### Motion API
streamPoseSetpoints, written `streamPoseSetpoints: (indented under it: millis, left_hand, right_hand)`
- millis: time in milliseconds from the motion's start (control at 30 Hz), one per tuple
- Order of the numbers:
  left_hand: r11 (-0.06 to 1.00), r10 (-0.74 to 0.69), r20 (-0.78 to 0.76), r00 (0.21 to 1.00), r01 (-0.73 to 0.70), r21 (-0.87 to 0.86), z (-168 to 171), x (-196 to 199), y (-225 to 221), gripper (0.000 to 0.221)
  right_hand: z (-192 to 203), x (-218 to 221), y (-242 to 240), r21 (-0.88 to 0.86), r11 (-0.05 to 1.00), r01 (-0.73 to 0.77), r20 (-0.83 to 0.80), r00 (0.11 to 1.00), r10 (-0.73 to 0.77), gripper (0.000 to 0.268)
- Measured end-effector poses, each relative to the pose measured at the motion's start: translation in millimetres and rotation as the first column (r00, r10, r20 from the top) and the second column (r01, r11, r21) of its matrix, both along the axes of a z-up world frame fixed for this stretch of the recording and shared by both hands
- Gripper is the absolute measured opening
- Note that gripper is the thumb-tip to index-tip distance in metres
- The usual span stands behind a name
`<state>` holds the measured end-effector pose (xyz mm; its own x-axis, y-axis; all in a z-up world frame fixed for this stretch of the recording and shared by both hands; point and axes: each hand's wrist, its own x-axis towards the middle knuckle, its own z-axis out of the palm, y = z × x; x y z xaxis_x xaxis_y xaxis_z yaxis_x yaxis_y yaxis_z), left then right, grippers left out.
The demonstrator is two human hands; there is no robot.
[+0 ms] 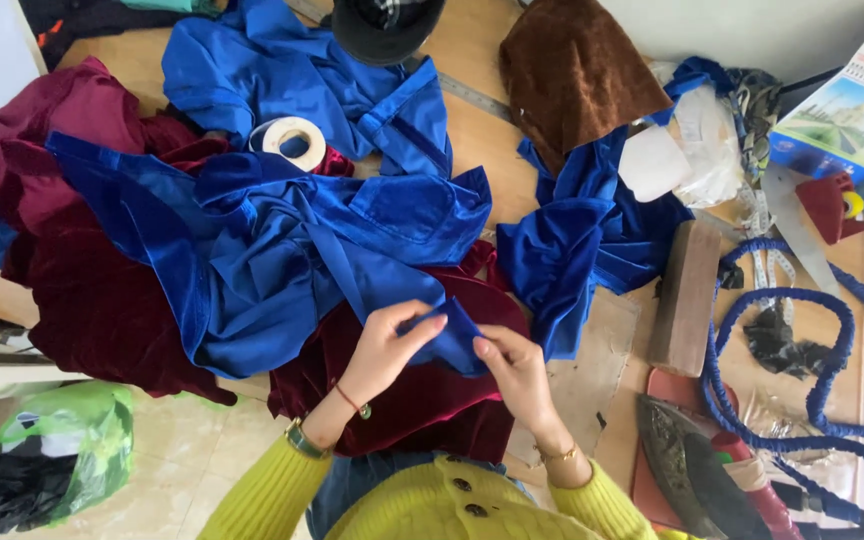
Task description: Ironing and pressing seams on blue velvet fabric using a steam iron on a sewing workshop table.
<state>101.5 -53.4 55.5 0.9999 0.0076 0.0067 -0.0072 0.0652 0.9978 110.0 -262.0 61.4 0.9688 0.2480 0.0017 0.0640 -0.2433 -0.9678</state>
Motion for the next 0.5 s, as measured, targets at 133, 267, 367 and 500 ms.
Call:
streamPoseSetpoints:
  millis: [133, 267, 367, 500]
  left_hand:
    - [0.997, -0.005, -0.031, 1.0, 0.003, -0.08, -0.7, 11.2, -4.2, 0.016]
    - [0.996, -0.042, -0.084, 0.996, 0.035, -0.085, 6.8, 16.0, -10.2, 0.019]
    - [0.996, -0.048, -0.038, 0.998, 0.045, -0.075, 21.8, 16.0, -16.8, 0.03]
    - [0.996, 0.042, -0.07, 0.997, -0.047, -0.075, 18.0, 12.0, -21.1, 0.019]
  right_hand:
    - [-41.7, 9.5, -21.1, 0.073, 0.997, 0.005, -0.019, 1.0, -0.004, 0.027]
    - [-15.5, 8.1, -14.0, 0.111, 0.994, 0.017, -0.014, 1.0, -0.016, 0.028]
    - [-8.1, 4.9, -10.2, 0.112, 0.993, 0.019, 0.0, 1.0, -0.019, 0.028]
    - [-10.5, 0.0, -13.0, 0.077, 0.997, 0.028, -0.014, 1.0, -0.027, 0.015]
